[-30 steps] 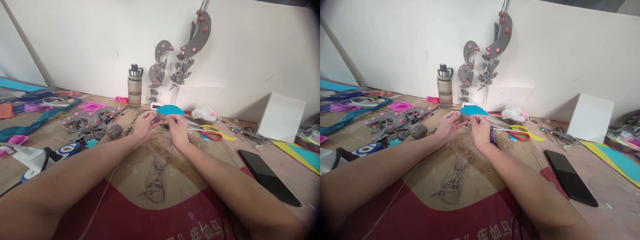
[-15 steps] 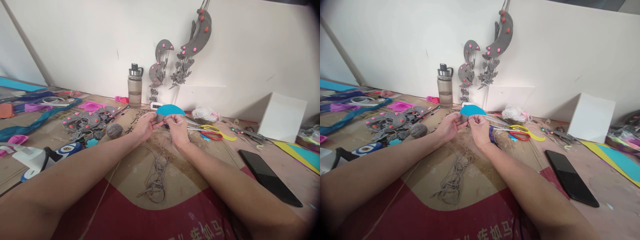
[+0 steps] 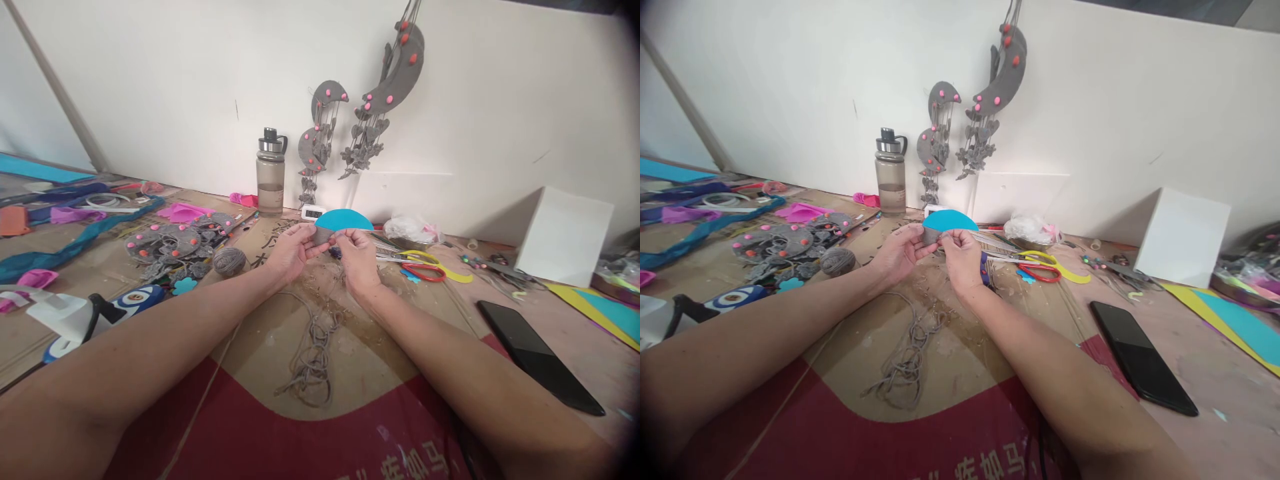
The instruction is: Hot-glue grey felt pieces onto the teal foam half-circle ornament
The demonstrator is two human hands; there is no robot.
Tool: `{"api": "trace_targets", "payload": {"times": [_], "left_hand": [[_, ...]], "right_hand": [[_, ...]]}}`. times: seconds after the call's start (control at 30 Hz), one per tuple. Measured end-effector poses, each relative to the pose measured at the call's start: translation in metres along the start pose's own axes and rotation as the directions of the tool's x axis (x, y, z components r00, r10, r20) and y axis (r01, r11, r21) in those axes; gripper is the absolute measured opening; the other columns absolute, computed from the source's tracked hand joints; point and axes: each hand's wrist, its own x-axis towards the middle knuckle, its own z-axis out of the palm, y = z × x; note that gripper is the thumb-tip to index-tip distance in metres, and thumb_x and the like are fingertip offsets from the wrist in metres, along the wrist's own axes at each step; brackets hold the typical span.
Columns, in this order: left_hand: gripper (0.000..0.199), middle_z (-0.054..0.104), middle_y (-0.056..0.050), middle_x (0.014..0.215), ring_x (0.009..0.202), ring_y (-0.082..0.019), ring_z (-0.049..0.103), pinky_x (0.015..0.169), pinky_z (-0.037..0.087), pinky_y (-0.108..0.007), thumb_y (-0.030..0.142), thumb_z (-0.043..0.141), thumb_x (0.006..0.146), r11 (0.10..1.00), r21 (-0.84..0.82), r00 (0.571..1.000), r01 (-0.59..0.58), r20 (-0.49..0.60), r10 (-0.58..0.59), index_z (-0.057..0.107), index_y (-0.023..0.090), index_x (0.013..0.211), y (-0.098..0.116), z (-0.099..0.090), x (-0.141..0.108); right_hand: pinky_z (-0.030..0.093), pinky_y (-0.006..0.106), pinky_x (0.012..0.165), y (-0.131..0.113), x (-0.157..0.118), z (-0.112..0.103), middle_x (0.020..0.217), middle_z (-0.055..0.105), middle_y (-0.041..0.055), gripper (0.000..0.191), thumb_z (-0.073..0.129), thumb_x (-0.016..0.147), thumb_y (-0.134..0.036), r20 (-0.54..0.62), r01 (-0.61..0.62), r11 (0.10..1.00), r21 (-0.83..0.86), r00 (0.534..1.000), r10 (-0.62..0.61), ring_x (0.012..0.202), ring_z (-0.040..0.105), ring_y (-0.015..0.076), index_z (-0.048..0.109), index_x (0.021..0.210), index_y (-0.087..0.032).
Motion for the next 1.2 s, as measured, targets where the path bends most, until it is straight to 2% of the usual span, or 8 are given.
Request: {"api": "trace_targets", "payload": {"times": [0.13,0.47,0.67,0.97,1.2], "left_hand": [[0.010,0.070,-0.003,0.076,0.075,-0.016,0.069,0.083,0.056,-0.036,0.017,0.064,0.071,1.000,-0.017,1.000,0.006,-0.023,-0.006,0.058,0.014,0.079,0.0007,0.0006,0.0001],[0.011,0.072,-0.006,0.084,0.080,-0.018,0.070,0.085,0.055,-0.037,0.020,0.062,0.072,1.000,-0.022,1.000,0.010,0.025,-0.010,0.059,0.015,0.081,0.0014,-0.0008,0.0000],[0.014,0.072,-0.007,0.088,0.084,-0.018,0.069,0.087,0.054,-0.038,0.023,0.062,0.074,1.000,-0.021,0.999,-0.004,0.032,0.005,0.060,0.015,0.085,0.0010,-0.0023,0.0015],[0.011,0.071,-0.005,0.084,0.082,-0.018,0.069,0.087,0.054,-0.039,0.018,0.062,0.069,1.000,-0.016,1.000,-0.007,0.022,0.007,0.057,0.016,0.079,0.0014,-0.0038,0.0011],[0.012,0.072,-0.005,0.086,0.087,-0.019,0.069,0.090,0.052,-0.039,0.022,0.062,0.071,1.000,-0.025,0.999,-0.017,0.035,0.018,0.058,0.016,0.081,0.0028,-0.0007,0.0000]], "right_hand": [[0.042,0.026,0.067,-0.0006,-0.0009,0.0004,0.067,0.060,-0.0031,0.009,0.057,0.069,-0.027,0.007,0.000,1.000,-0.013,1.000,0.000,0.066,0.054,0.0118,0.059,0.070,-0.019],[0.040,0.025,0.066,0.0000,-0.0007,-0.0001,0.066,0.059,-0.0037,0.007,0.058,0.070,-0.026,0.004,0.003,1.000,0.016,1.000,-0.003,0.064,0.052,0.0112,0.059,0.070,-0.018],[0.042,0.026,0.067,0.0005,-0.0005,0.0002,0.070,0.062,-0.0023,0.009,0.057,0.070,-0.028,-0.009,0.010,1.000,-0.027,1.000,-0.011,0.067,0.053,0.0117,0.059,0.071,-0.018],[0.041,0.026,0.067,-0.0030,-0.0027,0.0008,0.070,0.062,-0.0021,0.009,0.058,0.070,-0.027,0.001,0.002,1.000,-0.012,1.000,-0.002,0.066,0.053,0.0117,0.059,0.069,-0.018],[0.041,0.025,0.067,-0.0032,-0.0031,0.0003,0.071,0.062,-0.0023,0.010,0.057,0.071,-0.028,-0.009,0.002,1.000,-0.012,1.000,-0.002,0.066,0.052,0.0113,0.060,0.070,-0.018]]}}
